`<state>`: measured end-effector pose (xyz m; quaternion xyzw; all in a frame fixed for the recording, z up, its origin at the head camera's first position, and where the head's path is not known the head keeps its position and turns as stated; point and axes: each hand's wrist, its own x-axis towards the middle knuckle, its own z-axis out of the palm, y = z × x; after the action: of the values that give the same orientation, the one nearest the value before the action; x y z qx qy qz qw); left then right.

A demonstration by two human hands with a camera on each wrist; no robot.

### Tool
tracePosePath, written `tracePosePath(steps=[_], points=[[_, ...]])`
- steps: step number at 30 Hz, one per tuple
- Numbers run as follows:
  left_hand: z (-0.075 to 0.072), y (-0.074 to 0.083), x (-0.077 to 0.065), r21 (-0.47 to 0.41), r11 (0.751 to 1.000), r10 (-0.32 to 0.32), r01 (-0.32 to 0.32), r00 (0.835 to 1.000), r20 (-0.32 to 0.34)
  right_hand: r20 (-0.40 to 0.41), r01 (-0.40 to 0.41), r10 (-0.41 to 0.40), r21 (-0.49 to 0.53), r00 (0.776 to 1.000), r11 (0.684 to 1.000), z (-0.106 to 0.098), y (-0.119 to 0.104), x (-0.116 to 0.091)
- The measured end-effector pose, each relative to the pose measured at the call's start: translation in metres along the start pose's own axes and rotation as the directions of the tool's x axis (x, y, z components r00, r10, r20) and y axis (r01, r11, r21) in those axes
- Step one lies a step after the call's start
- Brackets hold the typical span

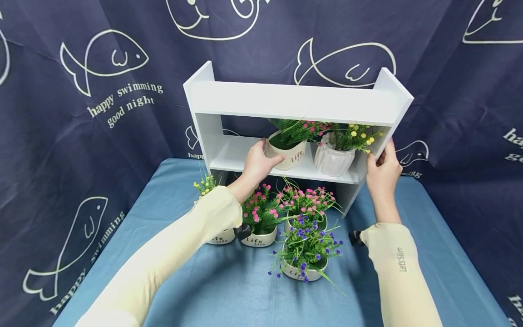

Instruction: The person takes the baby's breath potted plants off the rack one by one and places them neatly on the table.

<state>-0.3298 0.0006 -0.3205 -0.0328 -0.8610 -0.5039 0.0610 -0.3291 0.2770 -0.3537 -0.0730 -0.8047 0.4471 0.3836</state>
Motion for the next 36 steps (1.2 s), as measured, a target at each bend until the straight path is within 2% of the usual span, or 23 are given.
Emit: tracePosePath(steps=[11,16,22,36], points=[[0.019,0.000,0.008,-0.014,1.000,0.005,-0.006,0.998,-0.056,-0.004,-0.018,0.018,0.021,1.000,1.000,-0.001,0.001,0.000],[0.025,-0.001,0.014,-0.017,1.000,-0.027,0.025,0.996,-0.083,0.002,-0.025,0.025,0.000,1.000,1.000,-0.001,-0.001,-0.001],[0.029,-0.002,0.020,0.001,0.998,-0.061,0.061,0.995,-0.074,-0.003,-0.024,0.024,-0.008,1.000,1.000,-0.001,-0.001,-0.001],[0.027,-0.013,0.025,0.031,0.999,0.041,-0.039,0.996,-0.073,-0.004,-0.020,0.020,0.008,1.000,1.000,-0.001,0.000,0.000]])
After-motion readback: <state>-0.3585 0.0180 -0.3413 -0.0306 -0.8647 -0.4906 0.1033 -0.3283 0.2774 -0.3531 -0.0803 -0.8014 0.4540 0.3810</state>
